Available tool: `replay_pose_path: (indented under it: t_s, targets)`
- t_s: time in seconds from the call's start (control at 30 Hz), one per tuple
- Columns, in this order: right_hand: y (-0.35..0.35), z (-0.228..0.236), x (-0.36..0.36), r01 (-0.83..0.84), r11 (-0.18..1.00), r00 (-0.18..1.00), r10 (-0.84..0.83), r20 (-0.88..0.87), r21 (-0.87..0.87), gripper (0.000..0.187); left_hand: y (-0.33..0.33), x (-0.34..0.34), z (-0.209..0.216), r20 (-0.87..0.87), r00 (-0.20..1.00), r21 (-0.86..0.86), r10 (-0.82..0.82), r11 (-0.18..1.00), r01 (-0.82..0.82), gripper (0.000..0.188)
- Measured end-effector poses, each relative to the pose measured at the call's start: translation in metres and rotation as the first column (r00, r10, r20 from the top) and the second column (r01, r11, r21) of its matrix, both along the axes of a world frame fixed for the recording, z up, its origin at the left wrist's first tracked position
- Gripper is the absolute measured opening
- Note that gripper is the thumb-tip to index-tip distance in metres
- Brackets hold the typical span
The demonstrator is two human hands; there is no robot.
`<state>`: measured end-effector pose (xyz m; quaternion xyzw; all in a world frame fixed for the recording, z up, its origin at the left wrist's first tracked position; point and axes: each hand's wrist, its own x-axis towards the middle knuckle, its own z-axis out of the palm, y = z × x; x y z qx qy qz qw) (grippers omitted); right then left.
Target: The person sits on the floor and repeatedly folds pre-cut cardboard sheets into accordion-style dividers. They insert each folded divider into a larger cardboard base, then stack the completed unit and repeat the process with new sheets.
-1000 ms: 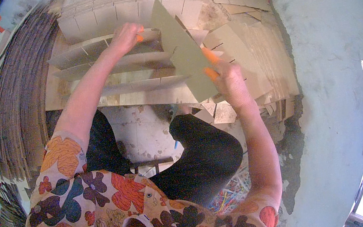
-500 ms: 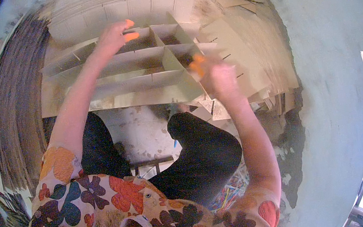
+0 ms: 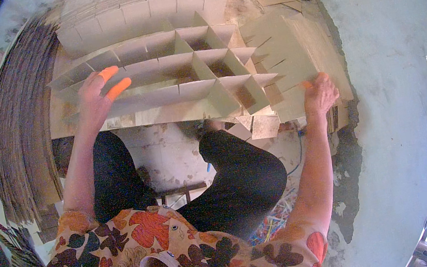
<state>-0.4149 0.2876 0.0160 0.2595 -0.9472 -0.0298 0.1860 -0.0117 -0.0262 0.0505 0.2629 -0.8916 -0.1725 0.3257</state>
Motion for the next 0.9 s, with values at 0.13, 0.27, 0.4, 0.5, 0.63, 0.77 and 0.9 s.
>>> replay_pose_path:
  t_s: [0.13, 0.27, 0.4, 0.5, 0.63, 0.77, 0.9]
  targets:
    - [-0.03, 0.07, 0.036, -0.084, 0.936, 0.994, 0.104, 0.039, -0.341, 0.041, 0.012, 0.011, -0.002, -0.028, 0.998, -0.016, -0.059, 0.998, 0.059, 0.037]
    - [-0.063, 0.125, 0.084, -0.477, 0.662, 0.836, 0.545, -0.066, -0.578, 0.041, 0.023, -0.003, -0.016, 0.049, 0.986, 0.029, -0.16, 0.987, 0.158, 0.039]
    - [-0.097, 0.138, 0.137, -0.56, 0.632, 0.672, 0.725, 0.152, -0.536, 0.041, 0.027, -0.016, -0.041, 0.138, 0.966, 0.075, -0.218, 0.975, 0.209, 0.031]
    - [-0.115, 0.124, 0.155, -0.56, 0.629, 0.602, 0.756, 0.256, -0.539, 0.042, 0.027, -0.021, -0.053, 0.101, 0.964, 0.049, -0.247, 0.969, 0.243, 0.025]
    - [-0.13, 0.107, 0.157, -0.579, 0.634, 0.56, 0.766, 0.315, -0.513, 0.049, 0.025, -0.023, -0.057, 0.064, 0.962, -0.005, -0.264, 0.964, 0.265, 0.019]
    - [-0.143, 0.105, 0.176, -0.524, 0.655, 0.507, 0.754, 0.419, -0.544, 0.048, 0.026, -0.025, -0.061, 0.076, 0.97, 0.02, -0.229, 0.973, 0.228, 0.016]
    - [-0.148, 0.094, 0.174, -0.551, 0.644, 0.449, 0.765, 0.462, -0.531, 0.049, 0.027, -0.026, -0.059, 0.08, 0.977, 0.002, -0.198, 0.98, 0.199, 0.014]
